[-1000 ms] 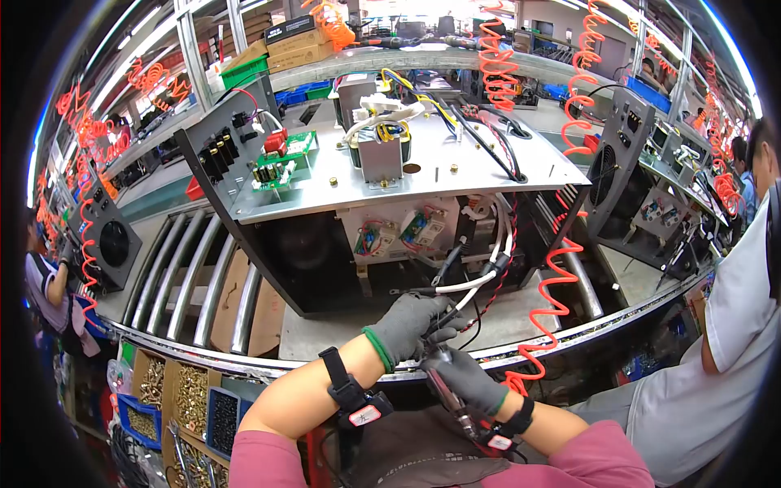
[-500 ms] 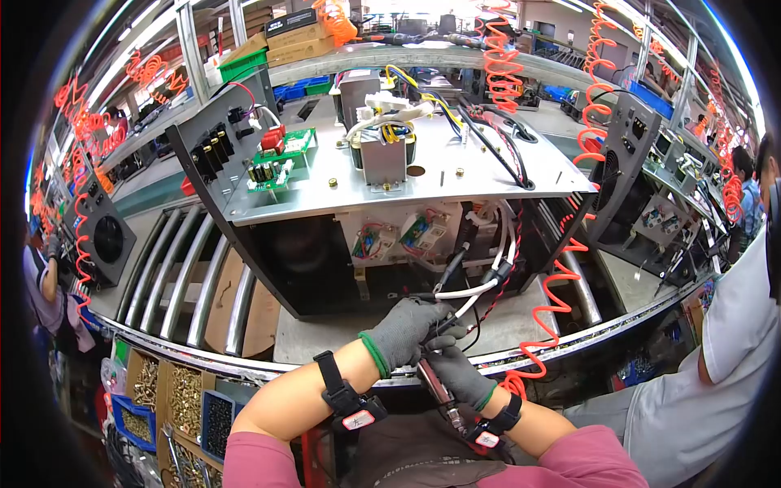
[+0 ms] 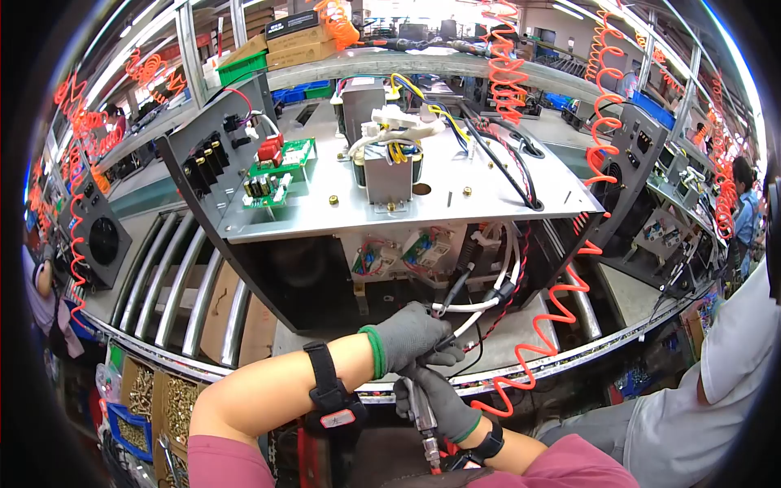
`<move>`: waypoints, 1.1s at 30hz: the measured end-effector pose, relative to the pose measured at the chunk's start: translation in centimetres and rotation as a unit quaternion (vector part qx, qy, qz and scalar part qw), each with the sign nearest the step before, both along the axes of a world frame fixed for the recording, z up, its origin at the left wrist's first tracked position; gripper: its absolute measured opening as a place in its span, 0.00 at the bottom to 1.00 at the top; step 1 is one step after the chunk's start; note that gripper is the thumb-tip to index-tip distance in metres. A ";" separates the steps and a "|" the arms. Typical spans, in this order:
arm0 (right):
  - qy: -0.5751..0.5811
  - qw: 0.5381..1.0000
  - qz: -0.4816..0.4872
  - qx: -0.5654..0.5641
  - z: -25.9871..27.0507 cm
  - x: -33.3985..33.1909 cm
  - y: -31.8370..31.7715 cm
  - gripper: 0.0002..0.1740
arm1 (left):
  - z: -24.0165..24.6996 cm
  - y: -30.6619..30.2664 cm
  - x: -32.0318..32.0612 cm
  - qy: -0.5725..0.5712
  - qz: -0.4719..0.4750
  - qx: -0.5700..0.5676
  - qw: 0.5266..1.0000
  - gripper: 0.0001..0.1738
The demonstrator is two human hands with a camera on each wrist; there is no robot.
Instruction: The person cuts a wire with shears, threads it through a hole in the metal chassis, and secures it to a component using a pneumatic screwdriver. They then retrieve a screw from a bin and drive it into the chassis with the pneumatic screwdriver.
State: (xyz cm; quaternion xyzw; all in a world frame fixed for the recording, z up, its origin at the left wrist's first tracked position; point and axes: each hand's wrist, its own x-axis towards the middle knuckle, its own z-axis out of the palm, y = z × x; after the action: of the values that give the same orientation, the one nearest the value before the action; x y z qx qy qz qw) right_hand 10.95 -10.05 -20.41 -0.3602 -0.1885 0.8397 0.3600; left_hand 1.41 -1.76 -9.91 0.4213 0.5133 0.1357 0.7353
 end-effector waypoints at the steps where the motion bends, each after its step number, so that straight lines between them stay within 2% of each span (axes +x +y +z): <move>1: 0.026 0.999 -0.009 -0.036 0.1 -0.2 0.1 0.13 | 0.4 0.1 0.1 0.006 -0.005 0.001 1.000 0.11; 3: 0.035 0.999 -0.014 -0.033 -0.1 -0.5 0.2 0.14 | 0.2 0.3 0.1 -0.006 -0.005 -0.010 1.000 0.11; 5: -0.018 1.000 -0.007 -0.023 0.7 -0.6 0.0 0.16 | -0.1 0.6 0.2 -0.004 -0.008 -0.015 1.000 0.12; 15: -0.017 0.999 -0.004 -0.038 0.1 -1.2 0.2 0.16 | 0.0 0.6 0.1 -0.017 -0.017 -0.016 1.000 0.12; 17: -0.015 0.999 -0.005 -0.042 0.2 -1.2 0.2 0.16 | -0.6 0.9 0.0 -0.003 -0.046 0.012 0.999 0.15; 19: -0.016 0.999 -0.006 -0.046 0.0 -1.2 0.2 0.17 | -0.5 0.7 0.2 -0.019 -0.007 -0.007 1.000 0.15; 22: -0.038 0.999 0.005 -0.027 -0.8 -1.4 0.0 0.19 | -1.7 0.9 0.6 -0.051 -0.012 -0.016 0.998 0.14; 24: -0.085 0.996 0.007 0.013 -0.6 -1.5 -0.1 0.18 | -2.7 0.6 1.3 -0.050 0.006 -0.017 0.999 0.14; 27: -0.067 0.996 0.008 0.060 -1.1 -1.5 -0.3 0.17 | -2.7 0.8 1.7 -0.041 0.021 -0.025 0.999 0.13; 28: -0.094 0.994 -0.020 0.059 -1.1 -1.8 -0.2 0.14 | -3.1 0.7 2.1 -0.057 0.042 -0.026 0.997 0.13; 29: -0.092 0.994 -0.022 0.059 -1.1 -2.0 -0.2 0.14 | -4.1 0.6 2.3 -0.073 0.060 -0.030 0.995 0.13; 30: -0.115 0.985 -0.047 0.123 -0.9 -2.1 -0.2 0.13 | -7.7 1.2 1.9 -0.073 0.058 -0.028 0.995 0.13; 31: -0.115 0.983 -0.063 0.132 -1.2 -2.0 -0.1 0.13 | -13.5 2.5 1.3 -0.014 -0.093 0.274 0.957 0.12; 32: -0.115 0.980 -0.079 0.142 -1.6 -1.9 0.0 0.12 | -13.9 2.6 1.3 0.015 -0.180 0.408 0.895 0.12; 33: -0.115 0.977 -0.095 0.152 -1.9 -1.8 0.0 0.11 | -12.0 2.4 1.4 0.044 -0.233 0.540 0.807 0.12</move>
State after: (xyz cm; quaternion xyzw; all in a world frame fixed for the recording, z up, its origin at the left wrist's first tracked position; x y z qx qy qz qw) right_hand 9.17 -10.04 -22.36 -0.4116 -0.3187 0.7161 0.4650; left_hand 2.80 0.63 -21.94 0.8631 0.2753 0.1967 0.3750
